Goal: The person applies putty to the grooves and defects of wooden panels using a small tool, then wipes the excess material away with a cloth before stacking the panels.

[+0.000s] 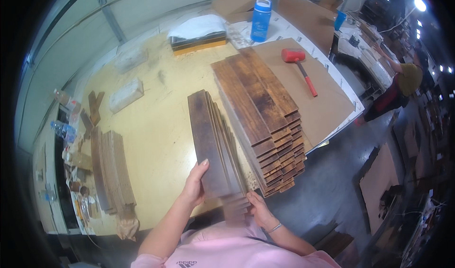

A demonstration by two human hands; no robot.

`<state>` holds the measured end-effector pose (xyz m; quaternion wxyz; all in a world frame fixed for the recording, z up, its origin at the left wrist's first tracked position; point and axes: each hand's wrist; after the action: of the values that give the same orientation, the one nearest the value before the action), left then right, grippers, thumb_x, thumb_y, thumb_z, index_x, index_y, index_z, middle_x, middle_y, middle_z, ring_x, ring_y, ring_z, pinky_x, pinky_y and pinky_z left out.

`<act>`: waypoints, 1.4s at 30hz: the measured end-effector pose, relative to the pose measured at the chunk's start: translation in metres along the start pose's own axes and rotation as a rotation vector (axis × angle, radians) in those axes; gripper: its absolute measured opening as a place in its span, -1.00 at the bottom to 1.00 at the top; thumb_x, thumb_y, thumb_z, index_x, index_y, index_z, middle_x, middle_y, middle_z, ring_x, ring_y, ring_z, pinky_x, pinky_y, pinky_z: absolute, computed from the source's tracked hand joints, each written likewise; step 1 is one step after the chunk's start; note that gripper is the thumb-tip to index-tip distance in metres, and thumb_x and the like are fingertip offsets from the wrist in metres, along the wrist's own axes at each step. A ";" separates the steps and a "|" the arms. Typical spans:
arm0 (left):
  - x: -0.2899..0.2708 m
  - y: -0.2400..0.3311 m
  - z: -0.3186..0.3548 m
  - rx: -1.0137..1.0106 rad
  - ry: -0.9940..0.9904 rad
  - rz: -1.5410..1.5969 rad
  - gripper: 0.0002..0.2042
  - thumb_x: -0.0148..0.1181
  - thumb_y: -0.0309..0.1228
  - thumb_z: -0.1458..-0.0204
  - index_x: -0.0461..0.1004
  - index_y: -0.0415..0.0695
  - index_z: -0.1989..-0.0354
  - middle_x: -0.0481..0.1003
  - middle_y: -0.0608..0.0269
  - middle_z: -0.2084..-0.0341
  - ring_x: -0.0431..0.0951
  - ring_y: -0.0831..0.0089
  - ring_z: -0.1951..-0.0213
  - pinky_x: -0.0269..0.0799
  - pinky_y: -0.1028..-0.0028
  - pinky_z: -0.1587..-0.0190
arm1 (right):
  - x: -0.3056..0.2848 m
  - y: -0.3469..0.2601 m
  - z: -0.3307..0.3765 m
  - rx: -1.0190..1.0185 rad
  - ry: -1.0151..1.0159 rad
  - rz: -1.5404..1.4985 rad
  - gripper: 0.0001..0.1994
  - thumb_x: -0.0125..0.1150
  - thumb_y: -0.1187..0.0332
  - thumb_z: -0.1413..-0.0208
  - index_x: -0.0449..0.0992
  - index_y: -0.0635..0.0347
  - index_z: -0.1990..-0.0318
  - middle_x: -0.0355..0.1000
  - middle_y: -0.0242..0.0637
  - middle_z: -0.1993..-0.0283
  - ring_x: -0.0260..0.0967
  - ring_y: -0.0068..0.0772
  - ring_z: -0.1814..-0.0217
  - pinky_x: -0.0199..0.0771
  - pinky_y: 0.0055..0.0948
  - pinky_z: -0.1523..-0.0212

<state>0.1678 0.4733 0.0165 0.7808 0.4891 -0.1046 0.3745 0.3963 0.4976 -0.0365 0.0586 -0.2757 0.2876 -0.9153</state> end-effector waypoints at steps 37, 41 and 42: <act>-0.176 0.050 0.043 0.203 0.443 -1.182 -0.02 0.46 -0.22 0.19 0.01 -0.36 -0.37 0.23 -0.23 -0.24 0.33 0.04 -0.22 0.22 0.30 -0.28 | 0.116 0.027 -0.092 -0.461 -0.008 0.650 -0.59 0.23 0.46 -0.09 0.39 0.37 -0.11 0.16 -0.20 0.01 0.36 -0.43 0.12 0.46 -0.46 0.05; -0.200 0.030 0.028 0.308 0.298 -0.799 -0.12 0.37 -0.39 0.10 -0.01 -0.33 -0.38 0.28 -0.17 -0.22 0.37 0.15 -0.21 0.27 0.35 -0.24 | 0.110 0.022 -0.092 -0.363 -0.056 0.607 -0.60 0.21 0.48 -0.10 0.39 0.40 -0.10 0.20 -0.27 0.08 0.34 -0.48 0.14 0.44 -0.52 0.11; -0.191 0.032 0.026 0.196 0.172 -0.502 -0.24 0.24 -0.50 0.03 0.04 -0.28 -0.38 0.36 -0.06 -0.17 0.40 0.29 -0.15 0.31 0.40 -0.19 | 0.110 0.021 -0.093 -0.376 -0.076 0.564 -0.61 0.21 0.47 -0.10 0.40 0.39 -0.09 0.22 -0.28 0.11 0.34 -0.48 0.15 0.43 -0.52 0.12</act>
<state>0.0176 0.3670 -0.0498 0.8042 0.5391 0.1232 0.2179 0.2527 0.4968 -0.0602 0.2682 -0.2254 0.5139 -0.7831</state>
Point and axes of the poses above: each hand's wrist, its own z-axis away from the middle knuckle, its own x-axis out of the palm, y = z × x
